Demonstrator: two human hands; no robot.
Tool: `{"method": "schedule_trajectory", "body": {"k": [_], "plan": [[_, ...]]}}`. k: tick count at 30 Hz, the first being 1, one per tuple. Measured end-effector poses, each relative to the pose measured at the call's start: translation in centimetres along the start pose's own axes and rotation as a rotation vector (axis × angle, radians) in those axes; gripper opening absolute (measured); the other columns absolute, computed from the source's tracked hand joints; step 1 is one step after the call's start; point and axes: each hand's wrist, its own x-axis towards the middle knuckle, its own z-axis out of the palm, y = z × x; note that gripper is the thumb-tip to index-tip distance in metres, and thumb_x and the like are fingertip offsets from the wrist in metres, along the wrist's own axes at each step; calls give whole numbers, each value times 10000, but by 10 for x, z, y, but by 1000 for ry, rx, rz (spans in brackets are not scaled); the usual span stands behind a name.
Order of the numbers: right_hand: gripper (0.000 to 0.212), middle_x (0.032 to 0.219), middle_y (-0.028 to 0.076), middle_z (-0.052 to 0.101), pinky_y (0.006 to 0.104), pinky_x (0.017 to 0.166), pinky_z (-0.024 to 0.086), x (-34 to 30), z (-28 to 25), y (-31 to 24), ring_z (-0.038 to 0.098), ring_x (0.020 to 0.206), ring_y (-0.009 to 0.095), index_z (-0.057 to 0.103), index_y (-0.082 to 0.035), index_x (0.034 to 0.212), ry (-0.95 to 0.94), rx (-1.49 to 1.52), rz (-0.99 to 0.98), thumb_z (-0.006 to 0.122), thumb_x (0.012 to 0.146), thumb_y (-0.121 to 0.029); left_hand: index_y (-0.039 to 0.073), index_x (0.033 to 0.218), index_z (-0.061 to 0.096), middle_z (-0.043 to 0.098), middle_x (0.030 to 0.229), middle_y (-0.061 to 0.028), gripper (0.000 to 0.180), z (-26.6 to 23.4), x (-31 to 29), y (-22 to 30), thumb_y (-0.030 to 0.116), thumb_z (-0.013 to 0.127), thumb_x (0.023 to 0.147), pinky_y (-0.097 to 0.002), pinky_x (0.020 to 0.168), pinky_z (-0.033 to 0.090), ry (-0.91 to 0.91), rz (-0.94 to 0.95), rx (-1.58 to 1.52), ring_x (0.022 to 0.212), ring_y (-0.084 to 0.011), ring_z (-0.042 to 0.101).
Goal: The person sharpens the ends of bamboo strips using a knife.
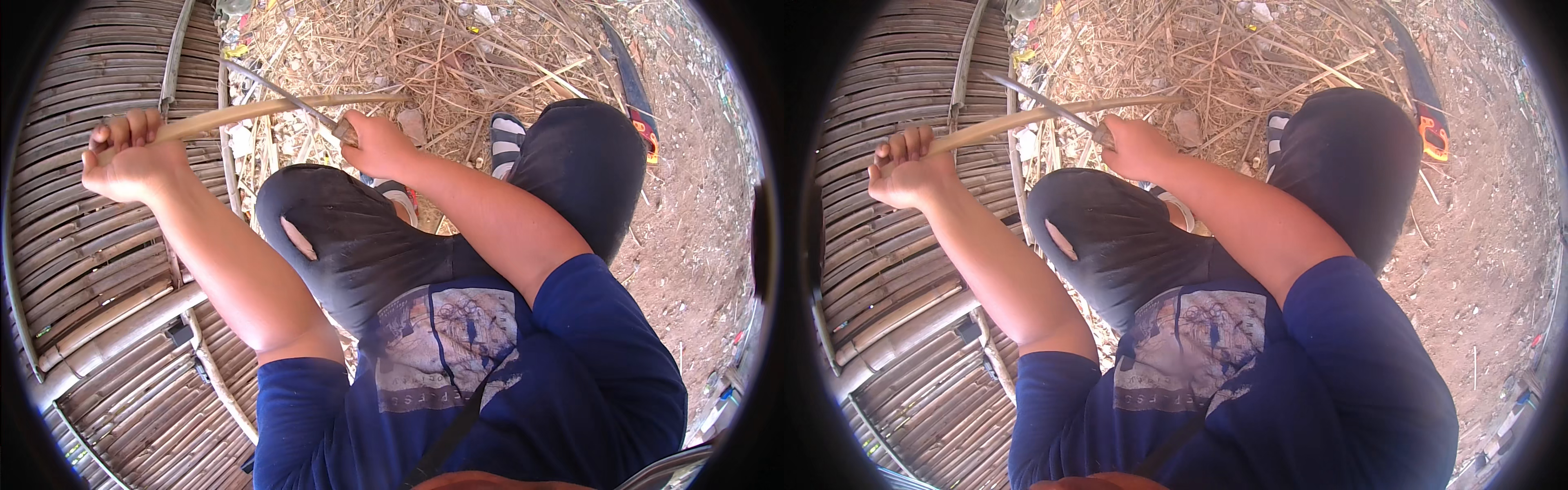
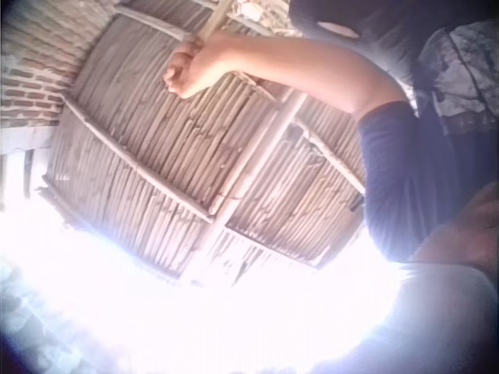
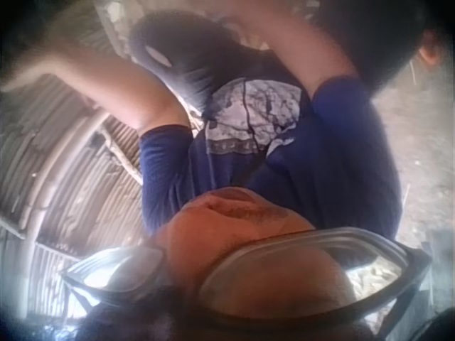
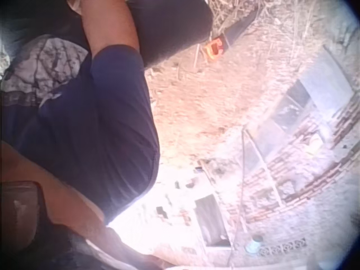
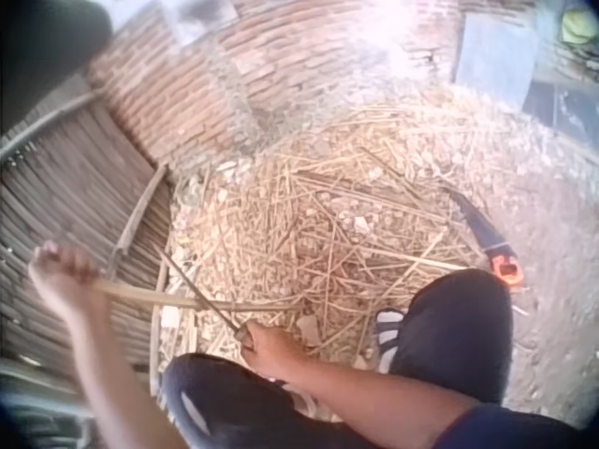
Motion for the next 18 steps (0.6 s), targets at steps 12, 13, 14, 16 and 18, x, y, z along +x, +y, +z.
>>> {"method": "schedule_trajectory", "body": {"k": [12, 13, 14, 16, 18], "plan": [[398, 971, 252, 697, 465, 817, 524, 10, 8, 27, 686, 937, 411, 614, 20, 1110, 93, 105, 72, 703, 810, -226, 112, 728, 489, 266, 554, 5, 244, -8, 6, 2, 332, 464, 831, -308, 492, 180, -173, -100, -122, 494, -139, 187], [387, 958, 251, 692, 466, 805, 522, 11, 6, 19, 685, 921, 408, 611, 17, 1095, 76, 102, 21, 704, 809, -225, 113, 728, 491, 264, 551, 7, 242, -9, 7, 0, 333, 473, 826, -306, 491, 180, -176, -105, -132, 492, -139, 185], [376, 945, 249, 687, 467, 794, 520, 10, 1, 5, 684, 905, 406, 608, 14, 1081, 53, 99, -30, 706, 808, -225, 114, 727, 493, 261, 548, 9, 240, -11, 8, 0, 335, 482, 820, -304, 491, 181, -174, -110, -140, 490, -139, 183], [364, 931, 243, 685, 467, 781, 521, 11, 0, 0, 684, 884, 399, 608, 9, 1071, 25, 96, -60, 706, 810, -225, 112, 722, 526, 278, 539, 13, 245, -17, 12, -2, 339, 509, 814, -301, 489, 184, -280, -160, -198, 483, -136, 193], [361, 930, 232, 690, 465, 778, 527, 22, 1, 11, 686, 875, 392, 616, 6, 1079, 5, 92, -31, 705, 817, -227, 110, 720, 547, 291, 535, 14, 250, -24, 19, 0, 341, 519, 813, -301, 489, 185, -429, -212, -265, 481, -133, 198]]}}
